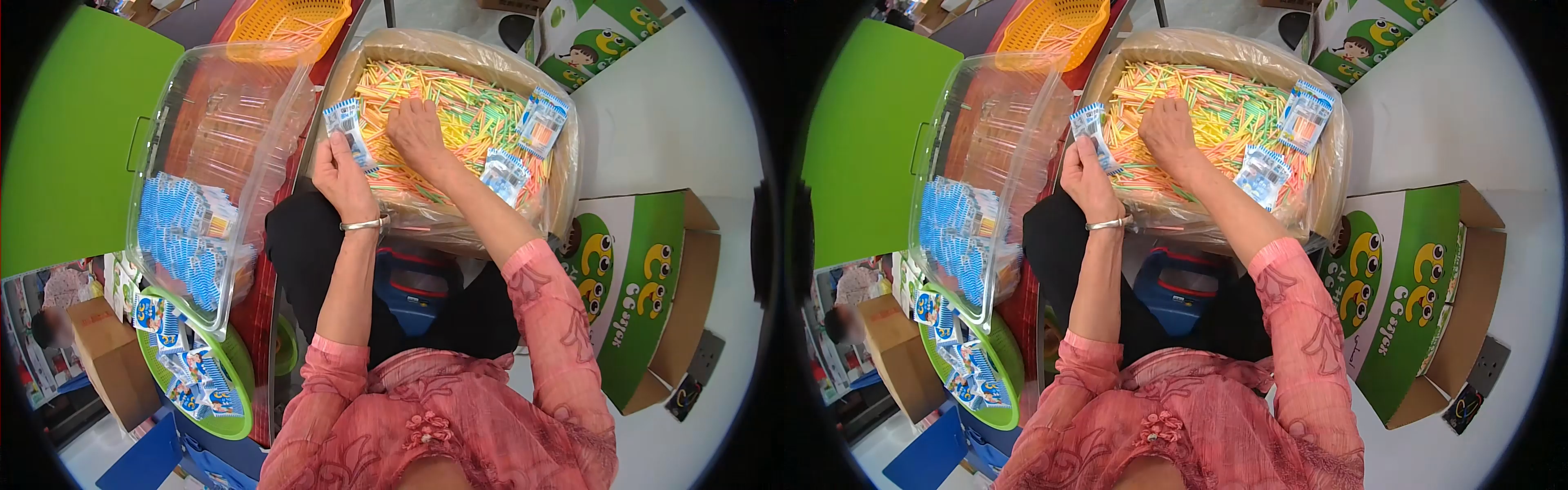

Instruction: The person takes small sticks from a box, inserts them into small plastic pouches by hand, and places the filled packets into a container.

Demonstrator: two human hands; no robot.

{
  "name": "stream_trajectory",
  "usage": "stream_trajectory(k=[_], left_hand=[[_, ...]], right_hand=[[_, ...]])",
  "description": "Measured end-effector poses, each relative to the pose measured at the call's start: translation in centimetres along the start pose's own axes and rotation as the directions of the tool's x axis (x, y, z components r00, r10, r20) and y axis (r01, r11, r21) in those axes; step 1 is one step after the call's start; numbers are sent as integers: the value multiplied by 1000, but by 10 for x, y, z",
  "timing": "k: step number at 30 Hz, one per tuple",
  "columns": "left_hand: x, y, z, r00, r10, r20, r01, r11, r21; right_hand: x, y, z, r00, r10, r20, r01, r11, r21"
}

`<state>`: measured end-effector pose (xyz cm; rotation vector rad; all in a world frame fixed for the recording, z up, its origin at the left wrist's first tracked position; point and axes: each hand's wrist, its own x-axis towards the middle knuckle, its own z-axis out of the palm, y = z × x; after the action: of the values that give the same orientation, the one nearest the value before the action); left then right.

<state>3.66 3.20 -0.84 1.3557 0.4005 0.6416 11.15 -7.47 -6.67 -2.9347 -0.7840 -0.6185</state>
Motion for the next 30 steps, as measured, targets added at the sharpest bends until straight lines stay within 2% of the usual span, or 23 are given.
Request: stream_trajectory(k=[4,7,10,13,16,17,19,21,22,24,25,27,28,29,30], left_hand=[[-5,5,0,999,-39,-13,40,999,11],[-5,4,-1,999,-33,-14,34,999,1],[-5,-1,0,1000,-25,13,25,1000,6],[-7,-3,-2,998,-16,62,11,997,72],[-6,-12,-6,992,-20,122,-10,972,234],[-5,-16,-7,989,-24,144,-20,955,297],[-5,-15,-1,976,17,219,-111,899,424],[-5,-21,3,943,36,332,-229,791,568],[-3,-29,5,914,30,406,-306,706,638],[-7,-35,8,854,-56,517,-400,564,722],[-10,-36,12,842,99,530,-500,511,699],[-17,-41,20,741,393,545,-669,362,649],[-17,-42,23,748,374,548,-663,395,636],[-17,-45,27,845,123,521,-418,760,498],[-17,-40,32,826,-150,543,-38,947,320]], right_hand=[[7,-3,4,994,-87,63,92,993,-74],[7,-1,8,993,-78,85,83,995,-58],[7,2,7,998,-11,55,12,1000,-10],[5,11,-10,995,74,61,-81,990,115],[-2,25,-27,975,143,168,-165,978,128],[-6,31,-29,956,190,225,-240,945,221],[-15,45,-32,901,262,346,-390,837,383],[-26,59,-34,872,271,407,-485,592,644],[-30,65,-35,859,266,438,-512,434,741],[-40,69,-44,865,255,432,-498,328,803],[-44,69,-50,869,249,428,-487,273,830],[-52,62,-55,897,280,343,-431,371,823],[-55,56,-59,907,294,300,-405,419,812],[-58,52,-62,898,292,328,-434,471,768],[-56,45,-74,888,286,359,-459,518,722]])
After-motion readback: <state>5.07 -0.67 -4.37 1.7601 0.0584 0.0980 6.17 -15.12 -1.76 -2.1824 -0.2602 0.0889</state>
